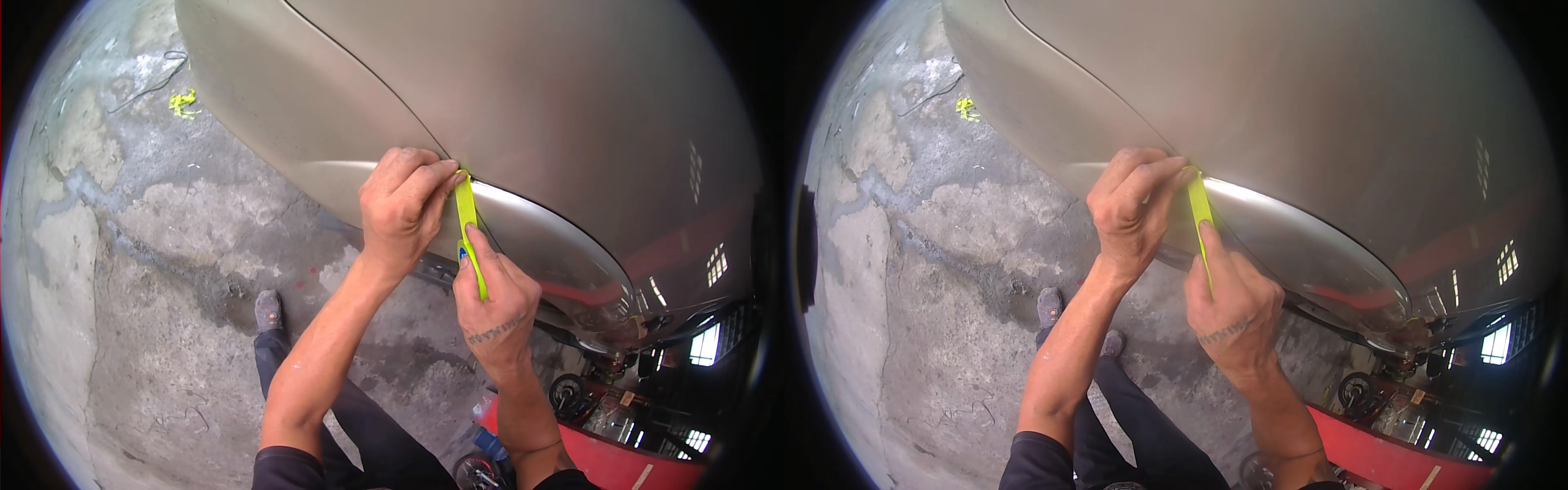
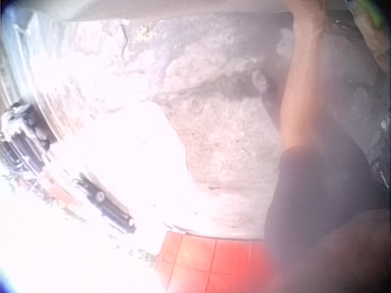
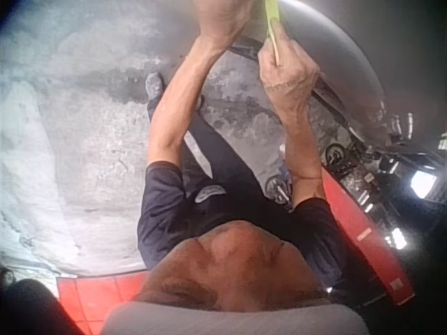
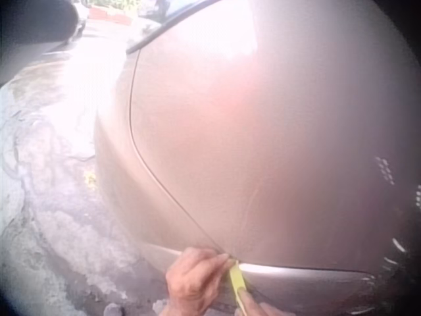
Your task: The person applies strips of yellow tape to the rear bumper and side panels of a silver car. They carefully align the tape along the panel gaps and contours, smoothing it down with their fingers to ensure adhesion.
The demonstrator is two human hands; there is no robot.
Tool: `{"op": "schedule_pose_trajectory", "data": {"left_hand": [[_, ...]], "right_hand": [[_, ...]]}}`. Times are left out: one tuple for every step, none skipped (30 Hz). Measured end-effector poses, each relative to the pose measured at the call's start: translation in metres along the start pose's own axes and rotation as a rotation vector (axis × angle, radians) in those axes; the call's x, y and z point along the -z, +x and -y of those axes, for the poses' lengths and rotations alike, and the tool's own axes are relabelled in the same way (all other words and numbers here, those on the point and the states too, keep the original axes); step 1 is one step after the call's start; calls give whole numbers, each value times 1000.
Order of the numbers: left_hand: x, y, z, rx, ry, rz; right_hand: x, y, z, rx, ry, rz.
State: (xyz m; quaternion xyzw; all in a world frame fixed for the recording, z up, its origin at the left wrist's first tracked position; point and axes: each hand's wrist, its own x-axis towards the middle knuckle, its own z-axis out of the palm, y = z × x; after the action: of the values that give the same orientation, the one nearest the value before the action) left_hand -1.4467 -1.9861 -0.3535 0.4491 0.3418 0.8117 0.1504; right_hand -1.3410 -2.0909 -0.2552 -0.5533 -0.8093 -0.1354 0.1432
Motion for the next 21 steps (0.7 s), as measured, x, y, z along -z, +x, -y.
{"op": "schedule_pose_trajectory", "data": {"left_hand": [[0,0,0,-4,3,0],[0,0,0,-9,6,1],[0,0,0,-14,9,1],[0,0,-1,-17,12,2],[0,1,-1,-21,14,4],[0,1,-1,-24,17,5],[1,1,-1,-27,21,7],[0,1,-1,-32,25,9],[0,2,-1,-36,29,11],[0,3,-1,-40,36,15],[0,3,-2,-44,42,20],[1,3,-2,-48,48,26],[1,3,-2,-55,49,30],[2,3,-2,-63,51,36],[3,4,-2,-70,52,42],[3,4,-2,-77,67,41],[3,4,-3,-84,80,39],[3,5,-3,-92,94,38],[2,4,-4,-85,98,31],[2,3,-4,-77,103,24],[1,2,-5,-70,107,17]], "right_hand": [[0,0,0,0,-1,2],[0,0,0,-1,-2,3],[0,0,0,-1,-4,4],[0,0,0,1,-5,3],[0,-1,0,3,-6,2],[0,-1,0,5,-7,2],[0,-1,0,4,-6,5],[0,-1,-1,5,-6,7],[0,0,-1,6,-5,10],[0,1,-2,7,-4,10],[-1,0,-2,8,-4,10],[-1,0,-2,9,-3,9],[0,0,-2,7,-4,12],[0,0,-1,4,-3,16],[0,0,-1,1,-3,19],[0,0,-1,3,0,17],[0,0,-2,4,2,14],[1,0,-2,6,3,12],[1,0,-2,5,8,10],[0,0,-2,4,14,8],[0,0,-2,2,19,6]]}}
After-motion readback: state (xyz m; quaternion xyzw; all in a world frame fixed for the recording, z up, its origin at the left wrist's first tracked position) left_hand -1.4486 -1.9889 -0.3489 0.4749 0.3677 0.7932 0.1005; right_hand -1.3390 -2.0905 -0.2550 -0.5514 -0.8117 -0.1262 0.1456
